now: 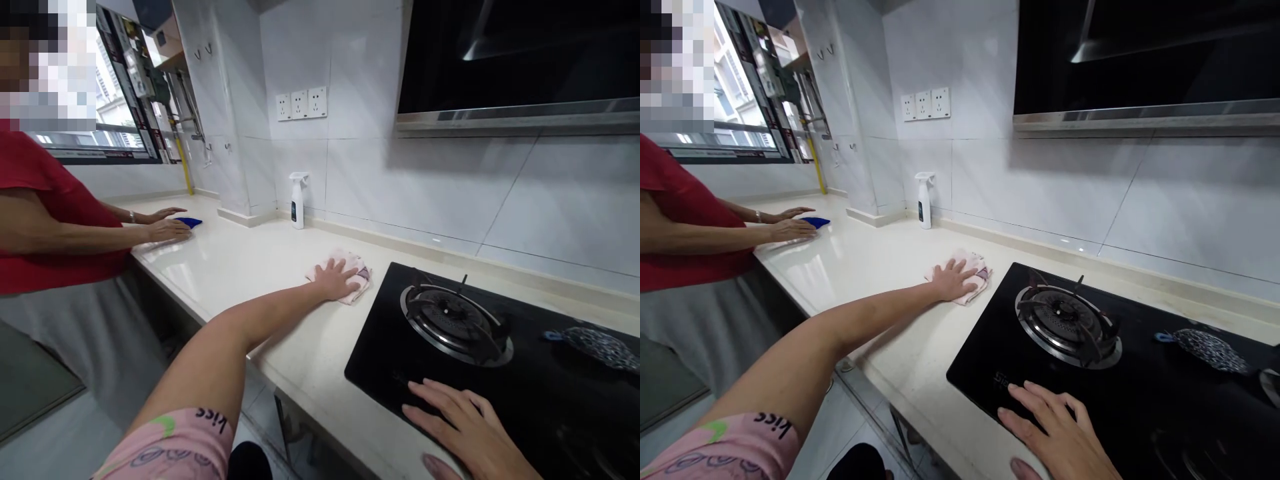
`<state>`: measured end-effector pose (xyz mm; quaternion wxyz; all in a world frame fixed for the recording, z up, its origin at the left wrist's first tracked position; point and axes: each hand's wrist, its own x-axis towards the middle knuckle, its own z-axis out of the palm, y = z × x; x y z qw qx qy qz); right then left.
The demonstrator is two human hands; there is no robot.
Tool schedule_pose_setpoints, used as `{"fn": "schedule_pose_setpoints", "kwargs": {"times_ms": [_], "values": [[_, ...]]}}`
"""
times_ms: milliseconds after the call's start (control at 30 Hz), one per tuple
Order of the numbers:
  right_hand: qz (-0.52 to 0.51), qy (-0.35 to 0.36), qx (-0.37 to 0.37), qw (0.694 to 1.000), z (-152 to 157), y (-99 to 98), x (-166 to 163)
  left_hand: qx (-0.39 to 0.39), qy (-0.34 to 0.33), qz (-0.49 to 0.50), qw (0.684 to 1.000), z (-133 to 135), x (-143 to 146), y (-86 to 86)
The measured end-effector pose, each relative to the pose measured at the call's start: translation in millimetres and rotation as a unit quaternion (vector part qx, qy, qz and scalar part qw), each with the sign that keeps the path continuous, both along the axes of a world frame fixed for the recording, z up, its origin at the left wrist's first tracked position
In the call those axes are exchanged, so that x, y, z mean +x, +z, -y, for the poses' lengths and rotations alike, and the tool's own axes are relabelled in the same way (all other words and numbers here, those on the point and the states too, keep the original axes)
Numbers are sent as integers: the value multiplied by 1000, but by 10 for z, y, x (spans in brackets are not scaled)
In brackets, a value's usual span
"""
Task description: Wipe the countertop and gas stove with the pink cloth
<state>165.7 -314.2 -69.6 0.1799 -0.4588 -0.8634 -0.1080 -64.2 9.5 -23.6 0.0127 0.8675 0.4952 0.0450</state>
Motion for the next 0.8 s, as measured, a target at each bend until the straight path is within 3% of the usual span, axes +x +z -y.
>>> {"fn": "schedule_pose_setpoints", "kwargs": {"times_ms": [133, 300, 433, 533, 600, 700, 800], "values": [[-24, 1, -14, 1000, 11, -13, 26, 1, -51, -13, 999, 547, -117, -64], [-52, -6, -42, 998, -2, -72, 40, 92, -133, -4, 987, 1387, -797, -199], [-72, -20, -65, 995, 24, -67, -2, 125, -178, 15, 976, 1732, -1330, -240], [-81, -38, -93, 992, 52, -5, -61, 119, -164, 39, 978, 1658, -1463, -164], [-88, -50, -112, 989, 69, 63, -114, 103, -111, 67, 986, 1485, -1361, -63], [-100, -56, -136, 984, 78, 162, -180, 66, -18, 144, 987, 1152, -923, 134], [-111, -50, -149, 981, 67, 203, -194, 67, 19, 195, 978, 840, -252, 299]]}}
